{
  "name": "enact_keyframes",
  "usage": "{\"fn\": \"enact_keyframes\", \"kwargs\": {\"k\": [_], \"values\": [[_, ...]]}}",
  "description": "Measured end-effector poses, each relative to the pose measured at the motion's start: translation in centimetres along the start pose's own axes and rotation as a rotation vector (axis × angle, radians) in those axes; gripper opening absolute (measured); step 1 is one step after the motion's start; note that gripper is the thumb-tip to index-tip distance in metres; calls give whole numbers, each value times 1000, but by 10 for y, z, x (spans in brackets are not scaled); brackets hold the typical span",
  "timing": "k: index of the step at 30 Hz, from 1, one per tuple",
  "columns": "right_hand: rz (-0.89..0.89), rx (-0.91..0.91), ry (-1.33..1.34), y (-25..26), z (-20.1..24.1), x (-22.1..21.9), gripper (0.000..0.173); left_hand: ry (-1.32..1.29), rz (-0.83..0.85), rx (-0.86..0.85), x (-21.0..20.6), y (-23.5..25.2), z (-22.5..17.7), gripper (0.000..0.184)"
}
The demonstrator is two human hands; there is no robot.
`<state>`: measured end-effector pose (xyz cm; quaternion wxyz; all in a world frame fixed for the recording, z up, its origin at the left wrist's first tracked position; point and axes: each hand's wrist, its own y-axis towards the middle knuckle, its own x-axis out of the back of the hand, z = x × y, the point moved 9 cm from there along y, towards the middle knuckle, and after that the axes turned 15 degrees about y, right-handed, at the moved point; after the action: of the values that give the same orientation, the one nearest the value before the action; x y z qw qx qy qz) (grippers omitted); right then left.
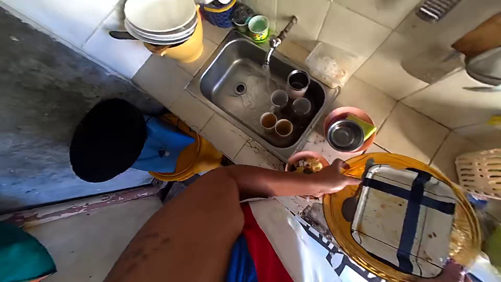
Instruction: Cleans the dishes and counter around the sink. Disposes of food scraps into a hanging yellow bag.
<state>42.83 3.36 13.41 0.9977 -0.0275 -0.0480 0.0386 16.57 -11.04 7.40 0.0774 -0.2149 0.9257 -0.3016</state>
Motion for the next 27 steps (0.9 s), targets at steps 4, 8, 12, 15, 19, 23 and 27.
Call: {"fn": "enact_keyframes", "kwargs": {"k": [4, 8, 12, 15, 19, 23, 27], "values": [[242, 0, -75, -58, -6, -137, 34, -66, -208, 21, 139, -51, 31, 62], [474, -77, -83, -129, -40, -284, 35, -92, -396, 72, 279, -104, 60, 58], [545, -261, -39, -192, -83, -418, 34, -56, -551, 180, 416, -122, 100, 62], [571, -402, 9, -224, -120, -496, 32, -51, -606, 253, 497, -113, 133, 65], [525, -578, -102, -235, -166, -567, 36, -63, -651, 273, 571, -67, 165, 73], [457, -613, -285, -215, -196, -612, 37, -41, -643, 289, 606, -15, 177, 70], [391, -640, -404, -185, -217, -646, 38, -114, -614, 288, 619, 45, 203, 65]]}}
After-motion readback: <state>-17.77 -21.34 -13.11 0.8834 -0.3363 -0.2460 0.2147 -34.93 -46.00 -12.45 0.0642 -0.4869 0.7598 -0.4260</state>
